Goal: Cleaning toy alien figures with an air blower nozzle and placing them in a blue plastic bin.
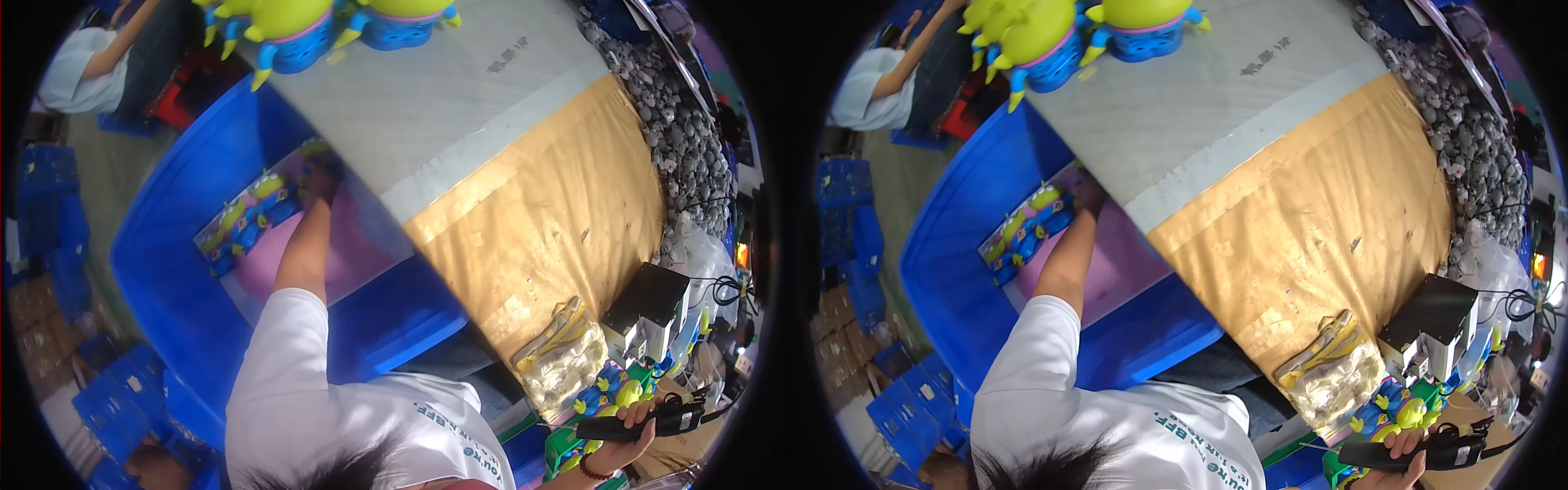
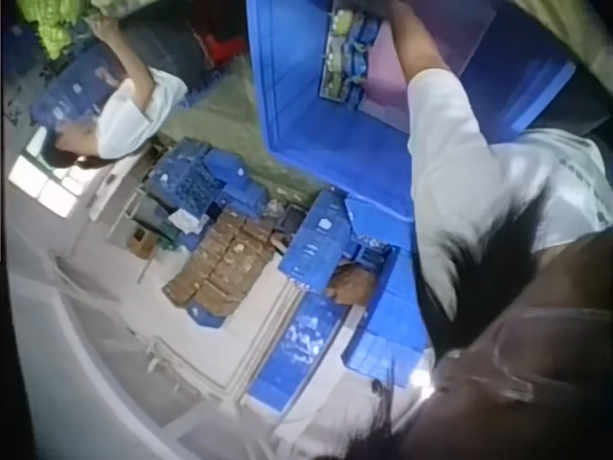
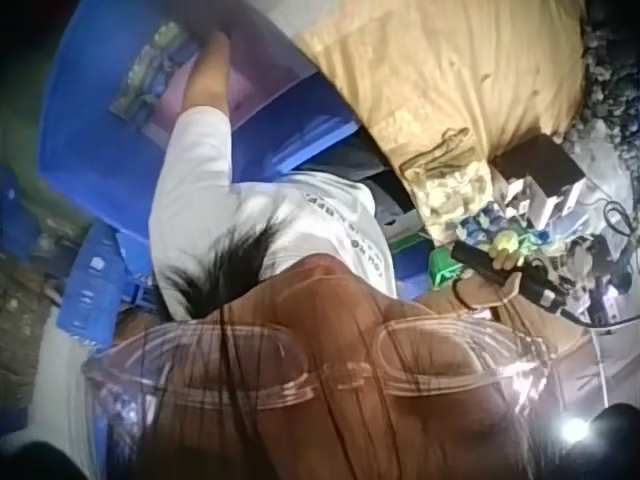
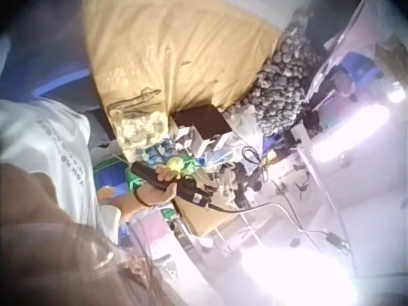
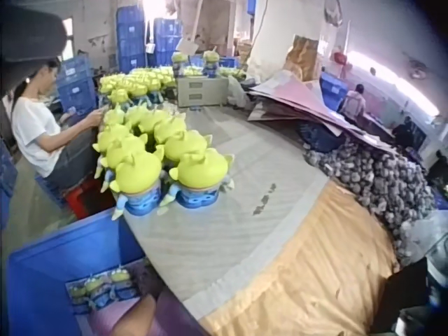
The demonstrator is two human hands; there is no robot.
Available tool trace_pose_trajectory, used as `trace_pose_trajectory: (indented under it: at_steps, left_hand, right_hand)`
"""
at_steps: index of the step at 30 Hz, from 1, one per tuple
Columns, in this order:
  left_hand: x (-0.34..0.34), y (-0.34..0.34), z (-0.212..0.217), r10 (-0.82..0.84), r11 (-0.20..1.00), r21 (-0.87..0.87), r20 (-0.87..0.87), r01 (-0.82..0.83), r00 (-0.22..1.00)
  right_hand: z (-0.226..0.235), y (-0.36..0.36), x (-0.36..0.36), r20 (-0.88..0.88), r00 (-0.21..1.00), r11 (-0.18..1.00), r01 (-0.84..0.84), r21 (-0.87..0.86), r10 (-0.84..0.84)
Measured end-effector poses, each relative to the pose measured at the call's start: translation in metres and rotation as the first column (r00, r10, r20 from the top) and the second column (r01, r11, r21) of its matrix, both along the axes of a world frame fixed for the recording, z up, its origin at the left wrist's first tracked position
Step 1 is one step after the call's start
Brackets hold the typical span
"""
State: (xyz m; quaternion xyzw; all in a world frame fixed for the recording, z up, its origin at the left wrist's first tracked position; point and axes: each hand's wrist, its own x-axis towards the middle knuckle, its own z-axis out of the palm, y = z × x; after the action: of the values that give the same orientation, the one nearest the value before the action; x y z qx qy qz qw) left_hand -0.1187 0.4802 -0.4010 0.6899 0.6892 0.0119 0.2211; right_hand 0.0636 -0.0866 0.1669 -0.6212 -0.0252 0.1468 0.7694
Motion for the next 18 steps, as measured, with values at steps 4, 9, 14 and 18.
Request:
trace_pose_trajectory:
  at_steps: [4, 9, 14, 18]
  left_hand:
    - [0.010, 0.018, -0.037, -0.120, 0.992, 0.005, -0.303, 0.128, 0.945]
    - [0.014, -0.021, 0.006, 0.045, 0.998, -0.058, 0.190, -0.035, 0.981]
    - [-0.039, -0.077, 0.065, 0.636, 0.747, -0.665, 0.708, -0.012, 0.308]
    - [-0.120, -0.117, 0.154, 0.913, 0.394, -0.794, 0.394, 0.462, -0.101]
  right_hand:
    - [-0.010, 0.004, 0.009, -0.020, 0.999, 0.999, 0.031, -0.016, -0.031]
    - [-0.017, 0.009, 0.005, 0.010, 0.998, 0.998, 0.055, -0.020, -0.055]
    - [-0.024, -0.001, 0.005, 0.058, 0.998, 0.998, 0.007, 0.064, -0.011]
    - [-0.026, -0.017, -0.001, 0.146, 0.988, 0.986, -0.067, 0.150, 0.045]
